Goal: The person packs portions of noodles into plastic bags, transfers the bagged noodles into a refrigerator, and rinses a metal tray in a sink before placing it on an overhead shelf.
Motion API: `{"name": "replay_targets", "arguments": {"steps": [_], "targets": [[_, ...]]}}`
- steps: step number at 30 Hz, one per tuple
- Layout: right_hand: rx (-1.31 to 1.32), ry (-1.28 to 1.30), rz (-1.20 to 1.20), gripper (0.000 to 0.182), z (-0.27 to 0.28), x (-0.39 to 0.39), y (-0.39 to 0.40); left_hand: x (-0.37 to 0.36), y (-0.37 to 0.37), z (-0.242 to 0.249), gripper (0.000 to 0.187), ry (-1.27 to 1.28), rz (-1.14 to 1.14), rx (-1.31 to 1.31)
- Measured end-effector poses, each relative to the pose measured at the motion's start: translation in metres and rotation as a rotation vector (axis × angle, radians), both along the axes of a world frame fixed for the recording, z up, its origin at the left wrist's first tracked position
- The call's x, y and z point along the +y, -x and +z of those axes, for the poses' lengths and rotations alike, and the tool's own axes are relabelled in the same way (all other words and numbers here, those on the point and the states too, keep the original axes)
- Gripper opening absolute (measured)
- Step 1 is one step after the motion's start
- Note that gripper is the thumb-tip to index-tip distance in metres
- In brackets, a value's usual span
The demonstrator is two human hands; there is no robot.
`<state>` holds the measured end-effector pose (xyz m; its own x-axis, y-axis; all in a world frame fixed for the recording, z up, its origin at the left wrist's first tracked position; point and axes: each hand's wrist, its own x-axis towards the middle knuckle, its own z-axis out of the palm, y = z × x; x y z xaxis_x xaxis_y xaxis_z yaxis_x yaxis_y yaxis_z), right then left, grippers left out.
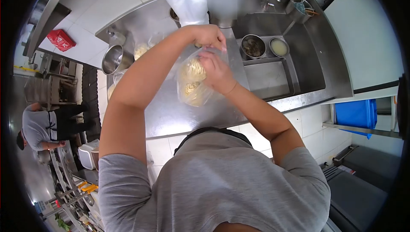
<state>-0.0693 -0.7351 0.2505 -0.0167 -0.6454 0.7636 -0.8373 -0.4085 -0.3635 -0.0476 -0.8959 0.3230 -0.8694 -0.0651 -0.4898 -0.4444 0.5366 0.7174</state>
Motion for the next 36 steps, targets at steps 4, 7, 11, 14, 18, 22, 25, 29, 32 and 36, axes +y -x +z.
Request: {"name": "replay_targets", "arguments": {"steps": [4,7,11,14,18,22,25,29,32,36], "targets": [[0.079,-0.29,-0.212,0.036,-0.01,0.0,0.023,-0.005,0.005,-0.031,0.019,0.197,-0.079,0.295],[0.147,-0.395,-0.363,0.027,-0.005,-0.004,0.01,0.007,0.017,-0.027,0.02,0.286,-0.099,0.361],[0.174,-0.675,-0.616,0.027,-0.041,-0.025,0.021,0.012,0.01,-0.028,0.019,0.346,0.006,0.345],[0.078,-0.818,-0.635,0.02,-0.045,-0.027,0.031,0.032,0.012,-0.034,0.019,0.395,0.056,0.546],[0.199,-0.921,-0.329,0.016,-0.013,-0.009,0.029,0.061,0.018,-0.016,0.022,0.498,0.164,0.507],[0.425,-0.806,0.033,0.017,-0.008,0.004,0.025,0.056,-0.017,0.002,0.018,0.213,0.383,0.307],[0.379,-0.493,-0.011,0.021,-0.002,0.016,0.007,0.053,-0.059,0.021,0.014,-0.015,0.692,0.147],[0.356,-0.529,-0.278,0.017,-0.025,0.008,-0.009,0.066,-0.091,0.012,0.017,-0.184,0.851,0.066],[0.428,-0.576,-0.329,0.018,-0.034,-0.009,-0.015,0.086,-0.092,0.006,0.014,-0.216,0.891,0.194],[0.315,-0.656,-0.103,0.021,-0.023,-0.007,-0.011,0.072,-0.096,0.013,0.011,-0.035,0.947,0.322]]}}
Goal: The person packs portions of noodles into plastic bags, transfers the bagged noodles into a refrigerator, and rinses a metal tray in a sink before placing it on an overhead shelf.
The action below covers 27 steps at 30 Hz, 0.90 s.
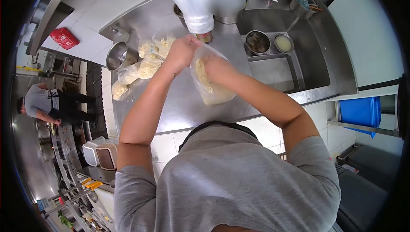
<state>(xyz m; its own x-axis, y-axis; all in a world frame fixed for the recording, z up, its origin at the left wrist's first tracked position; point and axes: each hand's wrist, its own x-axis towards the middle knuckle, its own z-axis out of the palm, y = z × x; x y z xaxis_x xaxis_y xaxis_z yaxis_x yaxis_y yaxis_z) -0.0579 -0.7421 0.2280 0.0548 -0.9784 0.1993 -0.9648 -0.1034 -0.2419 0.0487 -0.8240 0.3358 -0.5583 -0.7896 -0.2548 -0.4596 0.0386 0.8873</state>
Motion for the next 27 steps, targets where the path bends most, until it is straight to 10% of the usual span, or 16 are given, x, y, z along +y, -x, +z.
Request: {"name": "replay_targets", "arguments": {"steps": [6,10,13,16,18,20,22,27], "targets": [[0.056,0.107,0.061,0.032,-0.016,-0.011,0.006,0.012,-0.006,-0.01,0.015,-0.106,-0.089,-0.042],[-0.202,0.402,0.217,0.027,-0.006,0.015,0.01,-0.018,-0.012,-0.013,0.024,0.514,-0.093,-0.17],[-0.425,0.045,0.078,0.024,-0.012,0.033,0.001,-0.017,-0.013,-0.029,0.038,0.659,-0.212,-0.321],[0.096,-0.036,0.101,0.031,-0.085,0.004,0.005,-0.004,0.008,-0.049,0.055,0.552,-0.387,-0.318],[-0.788,-0.197,0.011,0.03,-0.135,-0.007,0.003,-0.008,0.026,-0.059,0.067,0.308,-0.409,-0.488],[-0.777,-0.158,0.055,0.029,-0.128,-0.004,0.003,-0.028,0.032,-0.068,0.07,0.126,-0.43,-0.418],[0.138,0.048,0.213,0.029,-0.072,0.013,0.002,-0.035,0.034,-0.064,0.071,0.008,-0.521,-0.381],[-0.032,-0.107,0.169,0.032,-0.086,0.005,0.005,-0.037,0.035,-0.081,0.067,0.375,-0.691,-0.536]]}}
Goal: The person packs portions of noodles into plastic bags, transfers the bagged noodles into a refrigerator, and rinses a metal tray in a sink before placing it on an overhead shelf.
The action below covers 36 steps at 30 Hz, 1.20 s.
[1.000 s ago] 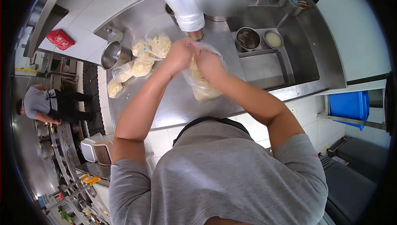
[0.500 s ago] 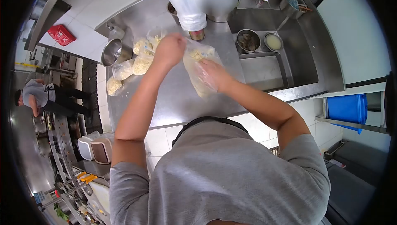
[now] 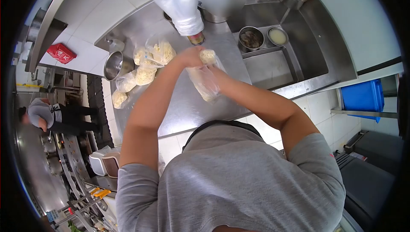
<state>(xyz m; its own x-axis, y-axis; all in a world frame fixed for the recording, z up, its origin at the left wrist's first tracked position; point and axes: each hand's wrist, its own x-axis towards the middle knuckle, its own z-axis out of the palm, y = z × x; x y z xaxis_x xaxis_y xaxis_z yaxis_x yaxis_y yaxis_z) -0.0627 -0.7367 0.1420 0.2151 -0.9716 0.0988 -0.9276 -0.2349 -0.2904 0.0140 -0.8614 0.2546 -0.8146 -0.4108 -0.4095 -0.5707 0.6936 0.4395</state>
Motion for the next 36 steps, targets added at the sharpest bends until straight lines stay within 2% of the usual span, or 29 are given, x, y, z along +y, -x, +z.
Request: {"name": "replay_targets", "arguments": {"steps": [1,4,7,9,11,13,15,17,19,22,25,28,30,31,33,36], "targets": [[-0.08,-0.126,-0.065,0.033,0.0,-0.007,0.001,-0.002,0.002,-0.012,0.067,0.043,0.026,0.0],[0.007,-0.251,-0.056,0.036,0.013,-0.02,0.004,-0.009,0.011,-0.027,0.065,0.169,0.062,0.003],[0.092,-0.377,-0.051,0.039,0.033,-0.029,0.011,-0.005,0.01,-0.021,0.06,0.237,0.022,0.015],[-0.233,-0.396,-0.239,0.039,0.058,-0.025,0.01,-0.002,0.008,-0.018,0.055,0.242,-0.018,0.02],[-0.184,-0.394,-0.195,0.038,0.058,-0.025,0.01,0.001,0.009,-0.013,0.053,0.245,0.001,0.008],[0.231,-0.35,0.069,0.036,0.032,-0.037,0.011,0.004,0.006,-0.014,0.051,0.265,0.018,0.037],[-0.778,-0.325,-0.497,0.033,0.006,-0.045,-0.007,0.0,0.001,-0.02,0.05,0.307,0.037,0.113],[-0.863,-0.234,-0.576,0.032,-0.005,-0.048,-0.013,0.0,-0.002,-0.02,0.05,0.31,0.061,0.115],[-0.033,-0.115,-0.161,0.031,0.008,-0.036,-0.008,-0.001,-0.009,-0.023,0.049,0.31,0.076,0.123],[0.117,0.041,-0.086,0.029,0.072,0.007,-0.01,0.001,-0.018,-0.034,0.052,0.279,0.048,0.126],[-0.122,0.146,-0.077,0.027,0.061,0.03,-0.003,0.009,-0.02,-0.035,0.06,0.197,-0.013,0.139],[-0.14,-0.019,-0.086,0.028,0.082,0.042,0.001,0.014,-0.022,-0.048,0.065,0.09,-0.086,0.18],[-0.126,0.073,-0.068,0.025,0.066,0.044,-0.004,0.016,-0.023,-0.05,0.068,0.065,-0.122,0.182],[-0.114,0.128,-0.055,0.024,0.058,0.041,-0.003,0.012,-0.023,-0.047,0.062,0.119,-0.133,0.216],[-0.388,0.074,-0.046,0.028,0.071,0.044,0.005,0.014,-0.03,-0.04,0.051,0.21,-0.146,0.273],[-0.77,-0.08,-0.014,0.026,0.119,0.067,0.011,0.012,-0.038,-0.014,0.03,0.343,-0.019,0.221]]}}
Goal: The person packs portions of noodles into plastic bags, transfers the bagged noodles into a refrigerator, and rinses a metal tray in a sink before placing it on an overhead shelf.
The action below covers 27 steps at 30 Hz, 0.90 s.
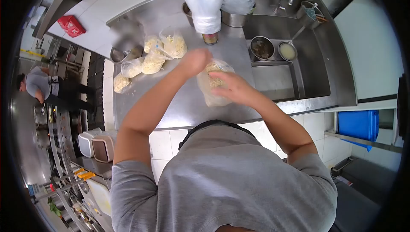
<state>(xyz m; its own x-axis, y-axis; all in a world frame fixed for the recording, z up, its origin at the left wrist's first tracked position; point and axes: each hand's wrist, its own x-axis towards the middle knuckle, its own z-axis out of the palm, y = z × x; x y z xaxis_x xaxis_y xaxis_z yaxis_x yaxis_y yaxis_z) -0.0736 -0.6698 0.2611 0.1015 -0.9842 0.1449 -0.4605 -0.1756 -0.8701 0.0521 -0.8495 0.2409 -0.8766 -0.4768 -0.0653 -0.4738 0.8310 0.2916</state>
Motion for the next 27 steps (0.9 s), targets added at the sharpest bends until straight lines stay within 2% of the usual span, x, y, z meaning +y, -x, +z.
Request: {"name": "replay_targets", "arguments": {"steps": [2,4,7,10,13,16,19,22,23,25,26,27], "targets": [[0.065,-0.156,0.181,0.025,0.017,0.016,0.003,0.009,-0.007,0.026,0.022,-0.079,0.119,0.147],[0.462,-0.318,0.466,0.024,0.023,0.021,0.015,0.013,-0.013,0.04,0.02,-0.105,0.218,0.262],[0.511,0.18,0.254,0.02,0.037,0.026,0.049,0.012,-0.036,0.049,0.02,-0.049,0.335,0.325],[0.62,0.184,0.105,0.011,0.072,0.019,0.063,0.018,-0.065,0.067,0.019,0.021,0.443,0.285],[0.678,0.33,0.048,0.005,0.067,0.009,0.072,0.029,-0.075,0.076,0.019,0.084,0.463,0.177],[0.668,0.41,-0.121,0.01,0.078,-0.001,0.08,0.043,-0.076,0.088,0.017,0.035,0.495,0.205],[0.711,0.475,-0.107,0.014,0.084,-0.008,0.078,0.059,-0.08,0.085,0.017,-0.04,0.551,0.168],[0.133,0.211,0.034,0.011,0.085,-0.017,0.024,0.062,-0.076,0.084,0.021,0.01,0.524,0.217],[0.239,0.237,0.08,0.011,0.082,-0.024,0.009,0.062,-0.074,0.085,0.023,0.042,0.498,0.256],[0.455,0.299,0.176,0.012,0.078,-0.04,-0.011,0.067,-0.073,0.095,0.027,-0.092,0.536,0.257],[0.363,0.312,0.133,0.012,0.084,-0.043,-0.016,0.064,-0.077,0.099,0.029,-0.154,0.561,0.261],[0.272,0.322,0.099,0.012,0.094,-0.041,-0.022,0.056,-0.086,0.097,0.032,-0.296,0.655,0.392]]}}
